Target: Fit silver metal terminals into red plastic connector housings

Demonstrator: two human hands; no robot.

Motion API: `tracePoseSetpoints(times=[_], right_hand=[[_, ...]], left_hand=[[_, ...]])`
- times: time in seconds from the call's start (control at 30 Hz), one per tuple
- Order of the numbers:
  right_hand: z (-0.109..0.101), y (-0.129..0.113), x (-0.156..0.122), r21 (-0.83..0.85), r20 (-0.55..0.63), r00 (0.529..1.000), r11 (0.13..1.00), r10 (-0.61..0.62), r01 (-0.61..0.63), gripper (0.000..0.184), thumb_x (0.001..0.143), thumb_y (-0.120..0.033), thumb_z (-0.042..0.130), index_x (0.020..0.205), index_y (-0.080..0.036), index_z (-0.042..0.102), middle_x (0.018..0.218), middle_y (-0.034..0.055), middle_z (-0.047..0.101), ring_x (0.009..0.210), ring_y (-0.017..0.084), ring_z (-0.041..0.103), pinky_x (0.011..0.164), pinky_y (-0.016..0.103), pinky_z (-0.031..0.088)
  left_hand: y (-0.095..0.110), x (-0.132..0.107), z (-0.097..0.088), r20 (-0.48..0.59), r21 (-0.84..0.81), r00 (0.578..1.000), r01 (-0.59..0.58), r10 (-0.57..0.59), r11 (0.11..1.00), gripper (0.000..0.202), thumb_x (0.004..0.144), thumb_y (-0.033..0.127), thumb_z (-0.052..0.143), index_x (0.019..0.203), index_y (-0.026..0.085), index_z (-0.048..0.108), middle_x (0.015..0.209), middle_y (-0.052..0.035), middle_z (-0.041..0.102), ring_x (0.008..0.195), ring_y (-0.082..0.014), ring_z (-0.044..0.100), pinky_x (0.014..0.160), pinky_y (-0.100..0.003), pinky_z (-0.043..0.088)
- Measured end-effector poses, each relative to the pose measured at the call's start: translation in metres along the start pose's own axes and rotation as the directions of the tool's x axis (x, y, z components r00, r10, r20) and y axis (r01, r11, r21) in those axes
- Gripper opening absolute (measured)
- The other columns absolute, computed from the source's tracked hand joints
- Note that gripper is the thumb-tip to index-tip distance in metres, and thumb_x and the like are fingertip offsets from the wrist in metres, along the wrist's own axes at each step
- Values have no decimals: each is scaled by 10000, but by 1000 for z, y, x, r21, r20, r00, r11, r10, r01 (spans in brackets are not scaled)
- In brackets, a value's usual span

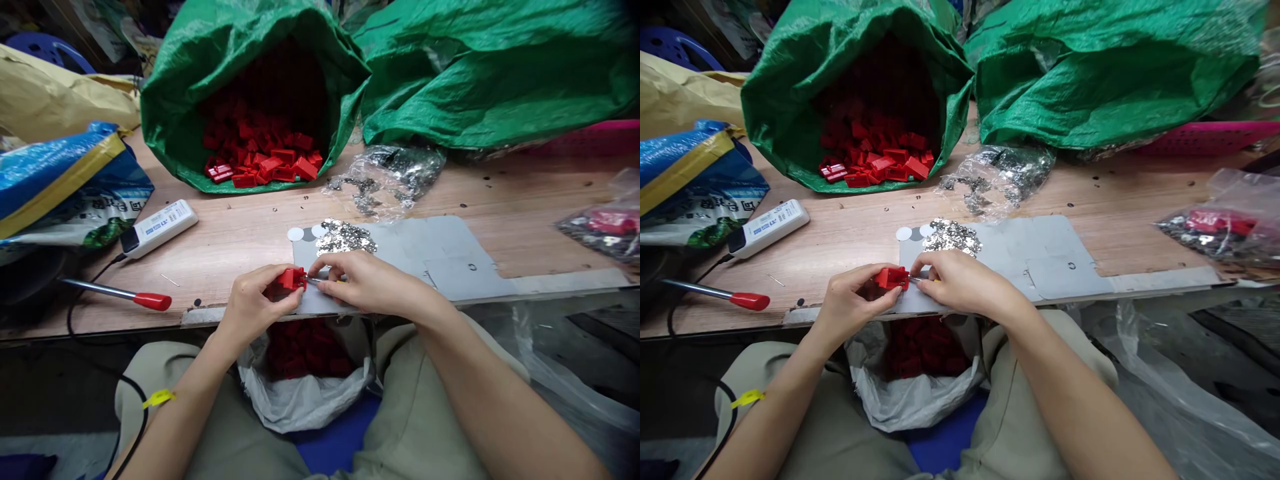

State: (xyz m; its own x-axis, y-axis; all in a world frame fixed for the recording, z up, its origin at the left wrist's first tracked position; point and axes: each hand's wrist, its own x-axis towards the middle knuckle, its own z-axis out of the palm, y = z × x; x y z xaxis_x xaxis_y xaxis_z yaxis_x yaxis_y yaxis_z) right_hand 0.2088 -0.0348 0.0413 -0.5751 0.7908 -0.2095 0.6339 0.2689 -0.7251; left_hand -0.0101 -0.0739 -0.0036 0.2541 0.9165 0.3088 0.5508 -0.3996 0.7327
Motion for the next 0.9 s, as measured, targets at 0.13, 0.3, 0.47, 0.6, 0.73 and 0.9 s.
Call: tracePoseSetpoints(times=[0.13,0.3,0.47,0.6,0.73,0.9], right_hand=[[1,0,1,35,24,1000,999,-2,2,185,871,-173,597,1024,-186,701,631,-15,641,547,134,544,550,227,344],[1,0,0,100,46,999,995,13,-17,179,875,-201,582,1014,-186,693,622,-16,641,507,126,536,524,222,358],[1,1,0,182,86,995,982,42,-57,174,888,-220,548,1015,-190,663,605,-24,632,421,114,502,464,221,366],[2,2,0,236,136,988,966,70,-101,165,918,-254,521,1037,-205,624,614,-30,634,359,108,478,400,221,370],[4,4,1,255,142,987,960,79,-113,123,918,-262,526,1005,-216,601,613,-35,629,348,106,476,370,215,368],[6,5,2,282,141,986,951,91,-128,82,901,-266,541,951,-217,584,600,-42,623,340,103,466,362,213,347]], left_hand=[[0,1,0,3,10,1000,3,-3,1000,234,819,235,711,1048,190,721,911,-24,747,715,-131,654,737,-243,554],[-1,0,0,11,7,1000,4,-4,1000,246,814,231,713,1057,189,718,905,-25,745,727,-135,659,735,-239,553],[-1,0,0,8,15,1000,2,-3,1000,246,817,233,710,1060,192,719,922,-29,749,739,-142,664,741,-245,556],[-2,1,0,6,13,1000,-2,1,1000,247,815,234,716,1059,194,720,924,-25,750,742,-139,662,735,-238,550],[-2,0,-1,7,18,1000,5,-5,1000,254,814,238,718,1063,190,720,929,-27,751,750,-140,663,727,-236,545],[-1,1,-1,7,16,1000,3,-3,1000,244,817,245,712,1054,186,727,917,-29,756,732,-142,667,733,-244,554]])
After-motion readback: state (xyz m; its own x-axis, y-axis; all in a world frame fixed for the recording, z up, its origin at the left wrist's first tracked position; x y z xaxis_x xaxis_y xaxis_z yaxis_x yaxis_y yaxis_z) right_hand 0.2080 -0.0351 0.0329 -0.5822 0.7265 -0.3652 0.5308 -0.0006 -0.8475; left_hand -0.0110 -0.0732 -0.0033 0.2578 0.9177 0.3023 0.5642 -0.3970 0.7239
